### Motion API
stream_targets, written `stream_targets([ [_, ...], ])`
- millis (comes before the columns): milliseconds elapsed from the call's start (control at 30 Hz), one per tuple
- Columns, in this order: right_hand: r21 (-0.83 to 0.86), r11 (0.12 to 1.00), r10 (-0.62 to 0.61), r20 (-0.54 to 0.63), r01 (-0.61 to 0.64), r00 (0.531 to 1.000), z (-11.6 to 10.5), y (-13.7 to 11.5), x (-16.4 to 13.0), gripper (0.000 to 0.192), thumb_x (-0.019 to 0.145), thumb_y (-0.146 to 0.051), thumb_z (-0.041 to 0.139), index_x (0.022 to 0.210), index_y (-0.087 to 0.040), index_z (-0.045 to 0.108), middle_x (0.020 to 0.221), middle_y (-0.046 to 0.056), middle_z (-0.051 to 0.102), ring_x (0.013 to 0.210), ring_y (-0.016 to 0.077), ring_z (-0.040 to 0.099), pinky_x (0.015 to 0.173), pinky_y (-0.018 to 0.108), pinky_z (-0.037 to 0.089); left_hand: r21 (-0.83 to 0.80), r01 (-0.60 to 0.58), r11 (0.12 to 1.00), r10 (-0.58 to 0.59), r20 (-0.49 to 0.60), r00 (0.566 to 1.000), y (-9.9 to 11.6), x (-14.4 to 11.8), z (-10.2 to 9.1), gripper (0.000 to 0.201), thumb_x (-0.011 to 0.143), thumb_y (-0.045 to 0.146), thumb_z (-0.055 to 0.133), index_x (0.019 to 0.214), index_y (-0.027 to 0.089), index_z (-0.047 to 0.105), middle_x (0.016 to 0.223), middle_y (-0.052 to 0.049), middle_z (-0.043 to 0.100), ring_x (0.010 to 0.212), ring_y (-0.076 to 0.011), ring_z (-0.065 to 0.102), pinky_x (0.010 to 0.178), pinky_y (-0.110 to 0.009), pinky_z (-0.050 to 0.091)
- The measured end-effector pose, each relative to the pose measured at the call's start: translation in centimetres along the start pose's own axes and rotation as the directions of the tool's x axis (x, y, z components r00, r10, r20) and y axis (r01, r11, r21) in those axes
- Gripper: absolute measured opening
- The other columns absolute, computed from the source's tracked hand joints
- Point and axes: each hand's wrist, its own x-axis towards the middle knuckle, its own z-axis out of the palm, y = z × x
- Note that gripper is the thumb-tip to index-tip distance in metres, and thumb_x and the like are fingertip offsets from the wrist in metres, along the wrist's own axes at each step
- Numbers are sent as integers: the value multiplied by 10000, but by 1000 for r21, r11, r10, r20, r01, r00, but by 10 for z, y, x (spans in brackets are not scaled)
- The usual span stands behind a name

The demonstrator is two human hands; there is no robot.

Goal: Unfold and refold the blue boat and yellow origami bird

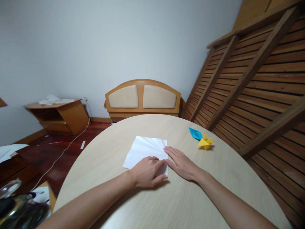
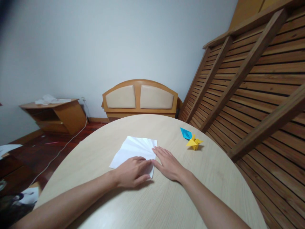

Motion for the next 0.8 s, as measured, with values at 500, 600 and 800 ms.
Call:
stream_targets([
  [500, -31, 999, -18, -73, 16, 997, -17, 3, -2, 513, 861, -530, 607, 1241, -191, 660, 1484, 115, 489, 1436, 301, 330, 1170, 480, 295, 67, 355, 933, -344, -130, 930, -42, -2, 24, 558, 904, 504, 545, 1366, 194, 507, 1516, -154, 424, 1421, -387, 336, 1126, -573, 312],
  [600, -18, 999, -49, -168, 47, 985, -14, -12, 1, 415, 928, -448, 536, 1224, -183, 656, 1427, 108, 551, 1397, 262, 402, 1175, 445, 301, 71, 301, 951, -292, -105, 950, -19, 1, 27, 566, 900, 525, 541, 1361, 197, 513, 1507, -156, 433, 1400, -388, 369, 1110, -551, 341],
  [800, 50, 998, -38, -14, 39, 999, 8, -26, 2, 623, 1001, -545, 347, 1508, -183, 377, 1561, 92, 384, 1461, 238, 300, 1207, 440, 245, 12, 208, 978, -207, -56, 977, -4, 1, 26, 554, 968, 424, 425, 1476, 206, 394, 1548, -115, 386, 1419, -347, 345, 1134, -529, 318],
])
